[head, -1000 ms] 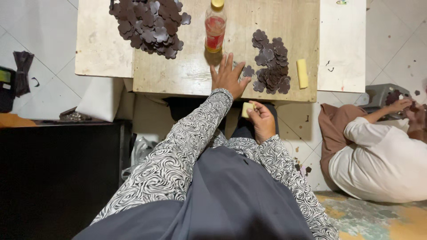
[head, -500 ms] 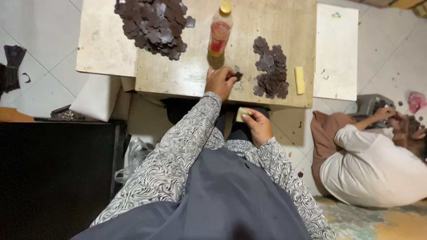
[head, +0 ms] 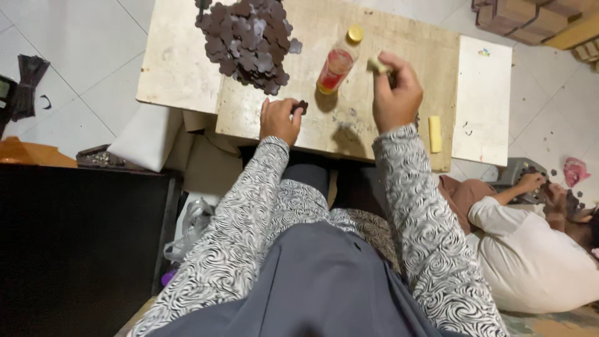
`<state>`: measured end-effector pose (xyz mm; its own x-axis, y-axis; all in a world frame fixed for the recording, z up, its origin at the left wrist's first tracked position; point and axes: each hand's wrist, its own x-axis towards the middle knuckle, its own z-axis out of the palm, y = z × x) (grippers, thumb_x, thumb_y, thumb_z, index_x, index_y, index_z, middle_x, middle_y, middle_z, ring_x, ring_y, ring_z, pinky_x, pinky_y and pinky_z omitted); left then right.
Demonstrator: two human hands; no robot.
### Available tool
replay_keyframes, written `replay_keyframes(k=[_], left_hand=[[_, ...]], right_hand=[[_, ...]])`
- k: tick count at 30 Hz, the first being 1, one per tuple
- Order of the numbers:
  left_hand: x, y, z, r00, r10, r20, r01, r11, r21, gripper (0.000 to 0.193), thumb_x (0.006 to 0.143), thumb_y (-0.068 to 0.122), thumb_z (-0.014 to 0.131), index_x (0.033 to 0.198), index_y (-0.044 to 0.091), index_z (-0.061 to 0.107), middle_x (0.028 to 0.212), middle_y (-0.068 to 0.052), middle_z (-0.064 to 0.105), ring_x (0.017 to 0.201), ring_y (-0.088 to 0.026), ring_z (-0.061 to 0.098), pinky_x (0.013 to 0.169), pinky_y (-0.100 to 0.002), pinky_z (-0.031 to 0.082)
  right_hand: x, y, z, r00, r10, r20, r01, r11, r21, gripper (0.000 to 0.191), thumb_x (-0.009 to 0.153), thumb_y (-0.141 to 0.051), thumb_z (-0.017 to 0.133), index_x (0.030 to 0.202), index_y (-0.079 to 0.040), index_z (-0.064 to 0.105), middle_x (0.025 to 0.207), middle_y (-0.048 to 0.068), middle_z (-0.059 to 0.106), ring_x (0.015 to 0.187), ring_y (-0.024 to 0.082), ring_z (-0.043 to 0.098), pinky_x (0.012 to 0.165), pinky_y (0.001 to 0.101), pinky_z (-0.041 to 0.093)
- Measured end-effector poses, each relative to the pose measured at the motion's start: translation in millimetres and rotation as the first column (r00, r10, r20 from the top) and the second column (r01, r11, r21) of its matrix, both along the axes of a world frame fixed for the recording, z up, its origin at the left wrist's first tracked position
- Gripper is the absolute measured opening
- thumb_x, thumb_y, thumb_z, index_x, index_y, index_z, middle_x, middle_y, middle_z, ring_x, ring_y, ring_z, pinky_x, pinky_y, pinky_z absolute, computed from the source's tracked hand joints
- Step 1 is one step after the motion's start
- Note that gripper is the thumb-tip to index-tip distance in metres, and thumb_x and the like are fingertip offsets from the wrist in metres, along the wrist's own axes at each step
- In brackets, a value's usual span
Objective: The person sits on the floor and uses a yellow sponge to wipe dark flower-shaped decorative pieces one by one. They place the cleaned pieces into a clear plastic bag and continue the process with additional pieces from the table.
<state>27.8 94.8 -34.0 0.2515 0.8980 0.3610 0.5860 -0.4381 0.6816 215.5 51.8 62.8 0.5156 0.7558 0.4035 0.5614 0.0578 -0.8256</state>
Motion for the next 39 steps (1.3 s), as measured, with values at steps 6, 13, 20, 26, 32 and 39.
replay_keyframes(k=[6, 13, 20, 26, 32, 39], left_hand=[[4, -1, -1, 1.0, 0.015, 0.007, -0.015, 1.0, 0.015, 0.015, 0.091, 0.019, 0.072, 0.104, 0.012, 0.067, 0.099, -0.007, 0.069, 0.106, -0.028, 0.063, 0.112, -0.052, 0.036], [2, 1, -5, 1.0, -0.016, -0.015, 0.017, 1.0, 0.024, 0.017, 0.091, 0.018, 0.072, 0.104, 0.009, 0.067, 0.097, -0.008, 0.069, 0.104, -0.029, 0.062, 0.108, -0.05, 0.04], [2, 1, -6, 0.999, -0.026, -0.033, 0.025, 1.0, -0.015, 0.014, 0.092, 0.017, 0.072, 0.103, 0.009, 0.067, 0.097, -0.008, 0.07, 0.102, -0.029, 0.063, 0.105, -0.049, 0.042], [4, 1, -10, 1.0, -0.02, -0.023, 0.021, 0.999, 0.03, 0.016, 0.092, 0.016, 0.071, 0.105, 0.007, 0.068, 0.098, -0.01, 0.07, 0.102, -0.031, 0.062, 0.104, -0.048, 0.042], [7, 2, -14, 0.998, -0.023, -0.059, 0.027, 0.998, 0.054, 0.014, 0.094, 0.017, 0.07, 0.104, 0.007, 0.069, 0.098, -0.011, 0.07, 0.103, -0.031, 0.062, 0.104, -0.047, 0.042], [8, 0, -11, 0.998, -0.017, -0.064, 0.021, 0.997, 0.072, 0.014, 0.094, 0.017, 0.069, 0.104, 0.007, 0.068, 0.098, -0.011, 0.07, 0.103, -0.031, 0.062, 0.104, -0.047, 0.042]], right_hand=[[-5, 52, 16, 0.979, 0.083, 0.185, -0.107, 0.987, 0.123, 0.027, 0.096, 0.007, 0.062, 0.12, 0.0, 0.072, 0.132, 0.02, 0.072, 0.116, 0.023, 0.075, 0.1, 0.0349, 0.062], [-8, 55, 0, 0.86, 0.077, 0.505, -0.136, 0.987, 0.082, 0.033, 0.094, 0.01, 0.064, 0.123, -0.001, 0.074, 0.128, 0.021, 0.072, 0.123, 0.029, 0.071, 0.101, 0.037, 0.063], [-6, 57, -11, 0.846, 0.109, 0.522, -0.151, 0.988, 0.039, 0.022, 0.101, -0.003, 0.078, 0.117, 0.002, 0.065, 0.137, 0.025, 0.065, 0.112, 0.025, 0.075, 0.097, 0.0351, 0.064], [-23, 63, -16, 0.883, 0.107, 0.456, -0.127, 0.992, 0.012, 0.038, 0.101, -0.005, 0.072, 0.136, -0.003, 0.058, 0.136, 0.019, 0.064, 0.122, 0.028, 0.07, 0.101, 0.036, 0.057], [-36, 54, -19, 0.802, 0.016, 0.598, -0.058, 0.997, 0.052, 0.036, 0.101, -0.011, 0.076, 0.136, -0.011, 0.066, 0.144, 0.017, 0.061, 0.126, 0.034, 0.067, 0.106, 0.0388, 0.059], [-23, 32, -25, 0.911, -0.113, 0.397, 0.034, 0.979, 0.201, 0.029, 0.105, -0.008, 0.066, 0.134, -0.006, 0.065, 0.138, 0.023, 0.064, 0.106, 0.025, 0.077, 0.084, 0.031, 0.063]])
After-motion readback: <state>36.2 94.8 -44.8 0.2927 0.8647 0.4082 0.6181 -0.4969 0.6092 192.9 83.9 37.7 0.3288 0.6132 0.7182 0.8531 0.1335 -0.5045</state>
